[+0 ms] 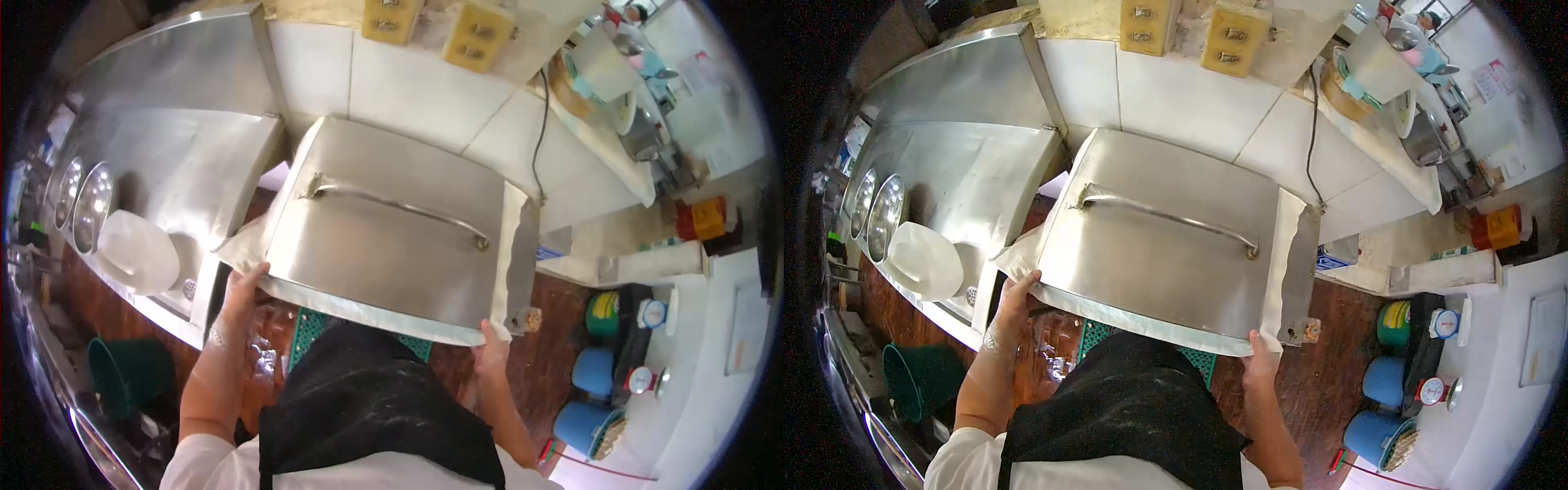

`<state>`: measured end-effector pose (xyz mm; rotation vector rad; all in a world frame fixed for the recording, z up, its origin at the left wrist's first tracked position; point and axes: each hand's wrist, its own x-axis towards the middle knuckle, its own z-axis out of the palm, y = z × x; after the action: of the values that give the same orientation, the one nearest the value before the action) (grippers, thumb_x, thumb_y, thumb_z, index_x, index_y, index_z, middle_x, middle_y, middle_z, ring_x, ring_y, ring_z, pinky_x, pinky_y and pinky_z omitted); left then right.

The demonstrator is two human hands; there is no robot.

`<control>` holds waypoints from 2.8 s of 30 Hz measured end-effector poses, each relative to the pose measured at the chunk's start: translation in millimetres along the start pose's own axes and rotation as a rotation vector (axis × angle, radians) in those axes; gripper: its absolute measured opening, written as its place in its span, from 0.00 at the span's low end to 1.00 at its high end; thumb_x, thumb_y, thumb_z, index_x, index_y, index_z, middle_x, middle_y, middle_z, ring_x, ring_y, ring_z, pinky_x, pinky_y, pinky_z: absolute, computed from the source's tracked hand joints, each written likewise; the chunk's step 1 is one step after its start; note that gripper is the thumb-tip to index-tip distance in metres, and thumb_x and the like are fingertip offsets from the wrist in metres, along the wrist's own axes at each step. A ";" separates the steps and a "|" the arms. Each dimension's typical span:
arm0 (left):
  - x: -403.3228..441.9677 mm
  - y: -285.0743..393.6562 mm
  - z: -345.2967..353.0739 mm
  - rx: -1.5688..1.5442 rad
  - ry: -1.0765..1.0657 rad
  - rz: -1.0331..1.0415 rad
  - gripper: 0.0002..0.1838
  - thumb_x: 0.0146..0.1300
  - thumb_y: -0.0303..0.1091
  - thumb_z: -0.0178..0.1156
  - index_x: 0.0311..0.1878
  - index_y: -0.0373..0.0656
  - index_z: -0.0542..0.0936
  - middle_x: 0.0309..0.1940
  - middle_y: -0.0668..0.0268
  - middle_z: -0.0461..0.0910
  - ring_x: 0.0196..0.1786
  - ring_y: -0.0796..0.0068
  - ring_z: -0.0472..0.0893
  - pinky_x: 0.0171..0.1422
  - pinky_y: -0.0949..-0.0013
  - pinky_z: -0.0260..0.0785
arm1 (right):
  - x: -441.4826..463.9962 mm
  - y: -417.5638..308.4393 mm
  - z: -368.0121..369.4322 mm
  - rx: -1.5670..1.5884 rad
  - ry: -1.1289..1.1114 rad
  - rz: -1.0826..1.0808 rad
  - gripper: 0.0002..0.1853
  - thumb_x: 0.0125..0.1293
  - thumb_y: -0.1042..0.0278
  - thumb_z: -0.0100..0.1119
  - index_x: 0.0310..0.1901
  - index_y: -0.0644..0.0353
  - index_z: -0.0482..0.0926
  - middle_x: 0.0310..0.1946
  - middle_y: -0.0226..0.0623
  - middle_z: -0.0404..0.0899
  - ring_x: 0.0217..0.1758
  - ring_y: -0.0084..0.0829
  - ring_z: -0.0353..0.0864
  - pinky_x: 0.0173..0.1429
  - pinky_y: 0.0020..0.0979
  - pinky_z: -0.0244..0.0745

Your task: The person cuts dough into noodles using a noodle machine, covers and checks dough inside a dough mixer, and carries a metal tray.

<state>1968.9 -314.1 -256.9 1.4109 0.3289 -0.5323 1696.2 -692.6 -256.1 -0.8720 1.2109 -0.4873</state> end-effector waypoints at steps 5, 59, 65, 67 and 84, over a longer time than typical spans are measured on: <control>12.9 2.1 -12.8 0.305 -0.030 -0.088 0.24 0.59 0.37 0.64 0.56 0.39 0.71 0.40 0.63 0.81 0.35 0.69 0.82 0.36 0.67 0.78 | 6.3 4.5 -7.6 -0.324 0.022 -0.006 0.15 0.61 0.63 0.64 0.47 0.57 0.76 0.36 0.29 0.77 0.33 0.25 0.78 0.31 0.27 0.75; 248.5 91.1 150.5 0.837 0.159 0.231 0.38 0.55 0.65 0.57 0.42 0.29 0.80 0.37 0.43 0.81 0.44 0.50 0.81 0.52 0.58 0.70 | 140.9 -97.5 -75.9 -0.961 0.499 0.310 0.19 0.64 0.55 0.60 0.23 0.62 0.78 0.20 0.36 0.75 0.22 0.34 0.76 0.27 0.38 0.78; 243.2 96.5 152.9 0.872 0.163 0.245 0.39 0.56 0.64 0.57 0.43 0.28 0.79 0.38 0.41 0.80 0.46 0.48 0.81 0.53 0.57 0.70 | 142.1 -92.4 -85.1 -1.157 0.452 0.126 0.18 0.64 0.55 0.59 0.34 0.67 0.80 0.24 0.39 0.79 0.25 0.37 0.77 0.34 0.38 0.76; 247.9 94.9 153.5 0.910 0.172 0.256 0.38 0.56 0.64 0.57 0.43 0.28 0.79 0.39 0.41 0.80 0.46 0.48 0.81 0.53 0.57 0.70 | 148.2 -88.3 -80.8 -1.285 0.368 -0.252 0.18 0.65 0.56 0.59 0.39 0.68 0.80 0.28 0.40 0.81 0.28 0.36 0.78 0.38 0.36 0.75; 243.6 97.9 157.2 0.977 0.166 0.229 0.39 0.58 0.65 0.55 0.47 0.29 0.78 0.42 0.41 0.79 0.50 0.48 0.79 0.56 0.56 0.68 | 157.8 -63.2 135.3 -0.814 0.090 -0.435 0.42 0.65 0.30 0.42 0.48 0.73 0.77 0.42 0.50 0.80 0.48 0.40 0.78 0.54 0.36 0.68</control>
<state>2211.2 -499.8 -278.5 2.4109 0.0118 -0.3909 1880.1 -804.0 -287.3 -1.8482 1.3153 -0.3724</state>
